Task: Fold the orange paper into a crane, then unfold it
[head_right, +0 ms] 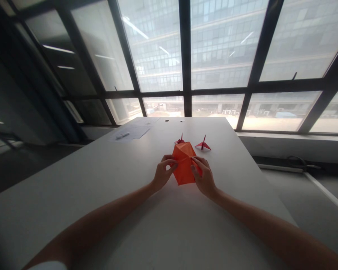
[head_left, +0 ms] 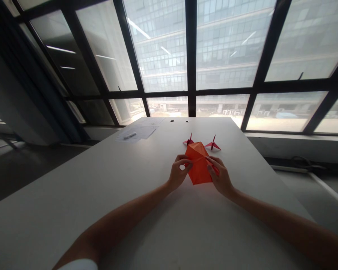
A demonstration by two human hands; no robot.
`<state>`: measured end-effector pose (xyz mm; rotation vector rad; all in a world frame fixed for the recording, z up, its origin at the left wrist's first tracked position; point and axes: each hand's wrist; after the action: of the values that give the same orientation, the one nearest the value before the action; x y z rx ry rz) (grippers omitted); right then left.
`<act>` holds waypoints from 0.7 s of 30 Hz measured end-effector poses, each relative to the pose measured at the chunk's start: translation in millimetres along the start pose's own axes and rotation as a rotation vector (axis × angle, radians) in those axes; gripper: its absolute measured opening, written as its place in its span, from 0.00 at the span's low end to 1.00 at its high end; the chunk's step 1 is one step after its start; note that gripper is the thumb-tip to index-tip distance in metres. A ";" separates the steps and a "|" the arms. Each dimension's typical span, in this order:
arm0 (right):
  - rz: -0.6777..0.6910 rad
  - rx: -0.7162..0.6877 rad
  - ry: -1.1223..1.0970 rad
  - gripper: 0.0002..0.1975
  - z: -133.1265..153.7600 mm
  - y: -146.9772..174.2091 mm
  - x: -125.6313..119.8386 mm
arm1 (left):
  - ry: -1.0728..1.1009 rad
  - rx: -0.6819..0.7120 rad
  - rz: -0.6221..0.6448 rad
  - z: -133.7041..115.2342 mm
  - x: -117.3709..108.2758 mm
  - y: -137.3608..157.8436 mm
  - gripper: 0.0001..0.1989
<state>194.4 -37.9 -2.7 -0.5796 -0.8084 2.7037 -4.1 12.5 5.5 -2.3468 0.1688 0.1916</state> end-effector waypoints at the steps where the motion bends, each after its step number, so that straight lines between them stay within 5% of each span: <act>1: -0.004 -0.002 0.007 0.20 -0.4 -0.2 -0.1 | 0.007 0.009 0.013 -0.9 -0.4 0.0 0.01; 11: 0.084 -0.044 0.050 0.24 -0.1 0.1 -2.8 | -0.219 0.138 0.051 -11.4 -1.8 5.9 0.05; 21: 0.102 -0.035 0.029 0.23 4.2 0.8 -1.1 | -0.378 0.375 0.272 -19.2 -3.3 7.6 0.07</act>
<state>193.5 -40.8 0.3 -0.6843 -0.8424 2.7707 -6.9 -6.3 14.3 -1.8706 0.3081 0.6705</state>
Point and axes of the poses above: each hand's wrist, its own y-axis away from the middle knuckle, its own x-axis out of the palm, z = x × y, and after that the axes turned 6 degrees about x, right-handed
